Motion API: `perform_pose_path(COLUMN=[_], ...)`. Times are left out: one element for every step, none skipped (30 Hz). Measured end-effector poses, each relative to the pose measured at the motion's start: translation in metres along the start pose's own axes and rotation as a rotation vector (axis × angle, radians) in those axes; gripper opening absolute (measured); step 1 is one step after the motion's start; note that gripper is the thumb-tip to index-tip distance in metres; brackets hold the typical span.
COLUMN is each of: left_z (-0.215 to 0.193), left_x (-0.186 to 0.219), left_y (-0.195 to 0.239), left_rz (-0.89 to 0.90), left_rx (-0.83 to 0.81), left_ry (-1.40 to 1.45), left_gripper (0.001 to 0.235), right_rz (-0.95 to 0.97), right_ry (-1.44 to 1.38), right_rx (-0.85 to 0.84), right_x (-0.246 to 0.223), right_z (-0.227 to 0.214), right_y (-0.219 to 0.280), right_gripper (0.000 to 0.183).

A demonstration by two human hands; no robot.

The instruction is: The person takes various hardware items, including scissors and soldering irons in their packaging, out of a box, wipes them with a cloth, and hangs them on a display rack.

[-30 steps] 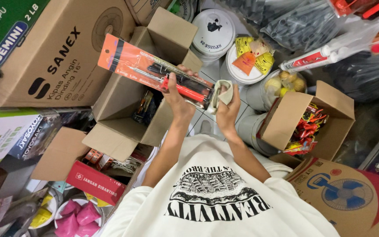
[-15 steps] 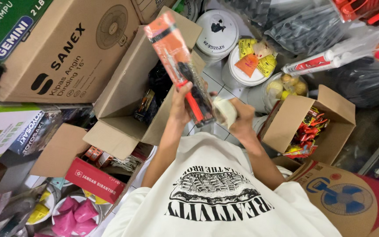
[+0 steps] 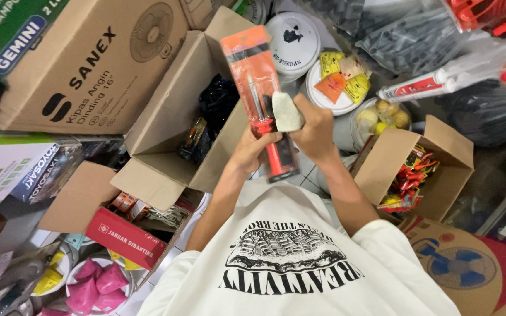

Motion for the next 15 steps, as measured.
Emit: perform_pose_path(left_z=[0.002, -0.003, -0.009, -0.015, -0.019, -0.022, -0.024, -0.024, -0.024, -0.022, -0.020, -0.018, -0.015, -0.009, -0.003], left_x=[0.005, 0.010, 0.014, 0.017, 0.015, 0.014, 0.013, 0.012, 0.010, 0.008, 0.008, 0.009, 0.010, 0.012, 0.015], left_y=[0.001, 0.001, -0.001, -0.002, -0.002, -0.002, -0.001, 0.001, 0.003, 0.005, 0.006, 0.007, 0.009, 0.012, 0.015], left_rz=[0.047, 0.056, 0.064, 0.072, 0.054, 0.035, 0.014, -0.009, -0.039, -0.068, -0.091, -0.114, -0.136, -0.163, -0.186], left_rx=[-0.015, 0.021, 0.055, 0.088, 0.092, 0.096, 0.101, 0.097, 0.090, 0.083, 0.089, 0.094, 0.102, 0.050, 0.002], left_ry=[0.021, -0.005, -0.031, -0.056, -0.109, -0.163, -0.220, -0.227, -0.233, -0.240, -0.259, -0.277, -0.294, -0.261, -0.230], left_gripper=[0.043, 0.041, 0.039, 0.038, 0.038, 0.041, 0.045, 0.052, 0.060, 0.069, 0.072, 0.075, 0.078, 0.078, 0.078], right_rz=[0.004, 0.008, 0.011, 0.026, 0.041, 0.057, 0.016, -0.025, -0.061, -0.102, -0.145, -0.187, -0.161, -0.134, -0.111], right_ry=[-0.007, -0.013, -0.017, -0.026, -0.036, -0.045, -0.077, -0.109, -0.136, -0.128, -0.115, -0.101, -0.047, 0.008, 0.058], right_rx=[-0.037, -0.073, -0.109, -0.120, -0.132, -0.145, -0.149, -0.152, -0.154, -0.129, -0.103, -0.077, -0.036, 0.005, 0.046], right_x=[0.001, 0.001, 0.001, 0.000, -0.002, -0.002, -0.002, -0.002, -0.004, -0.004, -0.002, 0.001, 0.008, 0.016, 0.021], right_z=[0.003, 0.005, 0.007, 0.007, 0.007, 0.007, 0.005, 0.002, -0.001, -0.003, -0.004, -0.005, -0.006, -0.008, -0.009], right_y=[0.007, 0.015, 0.024, 0.034, 0.045, 0.050, 0.051, 0.051, 0.052, 0.051, 0.047, 0.043, 0.037, 0.030, 0.025], right_gripper=[0.021, 0.024, 0.027, 0.023, 0.020, 0.020, 0.019, 0.018, 0.018, 0.017, 0.016, 0.016, 0.014, 0.013, 0.013])
Point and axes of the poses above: each hand's wrist, its own y-axis away from the middle knuckle, its own z-axis out of the palm, x = y × z, the point moved 5 cm from there along -y, towards the middle knuckle, and after that the axes turned 10 degrees about x, right-handed, at the moved point
